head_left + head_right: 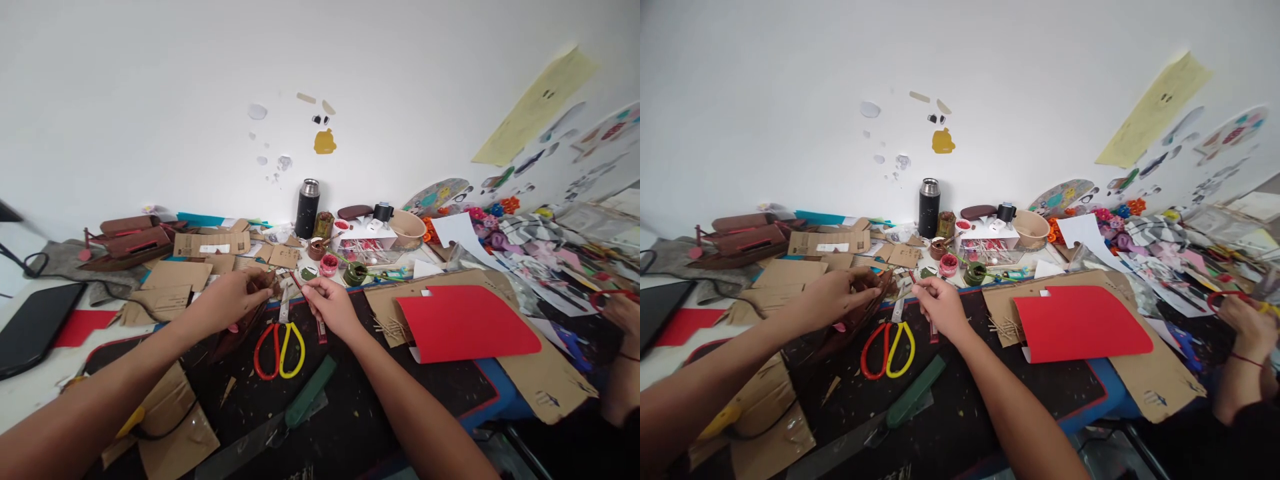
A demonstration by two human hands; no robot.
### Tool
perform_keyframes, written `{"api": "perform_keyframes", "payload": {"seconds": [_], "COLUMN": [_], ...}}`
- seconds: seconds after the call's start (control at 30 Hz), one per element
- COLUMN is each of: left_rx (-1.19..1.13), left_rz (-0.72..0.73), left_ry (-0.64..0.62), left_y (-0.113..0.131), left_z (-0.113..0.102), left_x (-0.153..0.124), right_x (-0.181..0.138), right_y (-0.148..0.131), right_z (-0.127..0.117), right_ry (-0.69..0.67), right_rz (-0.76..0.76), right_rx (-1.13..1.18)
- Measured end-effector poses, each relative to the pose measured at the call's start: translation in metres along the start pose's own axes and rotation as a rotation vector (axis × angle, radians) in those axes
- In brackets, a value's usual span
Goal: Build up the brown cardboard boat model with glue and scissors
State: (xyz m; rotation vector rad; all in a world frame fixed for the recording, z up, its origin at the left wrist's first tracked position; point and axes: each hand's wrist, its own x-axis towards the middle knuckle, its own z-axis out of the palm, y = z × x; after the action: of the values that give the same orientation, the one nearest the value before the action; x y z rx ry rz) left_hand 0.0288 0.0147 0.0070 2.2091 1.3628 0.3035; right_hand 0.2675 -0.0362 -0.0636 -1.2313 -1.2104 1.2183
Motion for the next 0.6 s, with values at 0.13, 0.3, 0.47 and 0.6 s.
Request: {"api": "perform_keyframes", "payload": {"seconds": [0.13,0.3,0.47,0.6], "left_rx": [0.120,0.209,0.233,0.234], "left_rz": [0.017,0.155,0.236,0.246], "left_ry": [-0.051,-0.126,-0.216,-0.263], "left_y": [0.009,0.028,0.037,0.037], "left_z": [0.011,0.036,0.067,0.071], "left_x": [0.009,0.025,0.031,0.029], "right_x": [-0.010,-0.015,-0.012,-0.010], "right_y": [0.002,0.001,0.004,0.009], "right_z": [-0.021,-0.037,-0.036,-0.031], "right_ry": [0.094,0.224,0.236,0.234], "right_rz": [0.045,0.073,0.082,0.094], "right_rx": [0.108,0.329,0.391,0.435]}}
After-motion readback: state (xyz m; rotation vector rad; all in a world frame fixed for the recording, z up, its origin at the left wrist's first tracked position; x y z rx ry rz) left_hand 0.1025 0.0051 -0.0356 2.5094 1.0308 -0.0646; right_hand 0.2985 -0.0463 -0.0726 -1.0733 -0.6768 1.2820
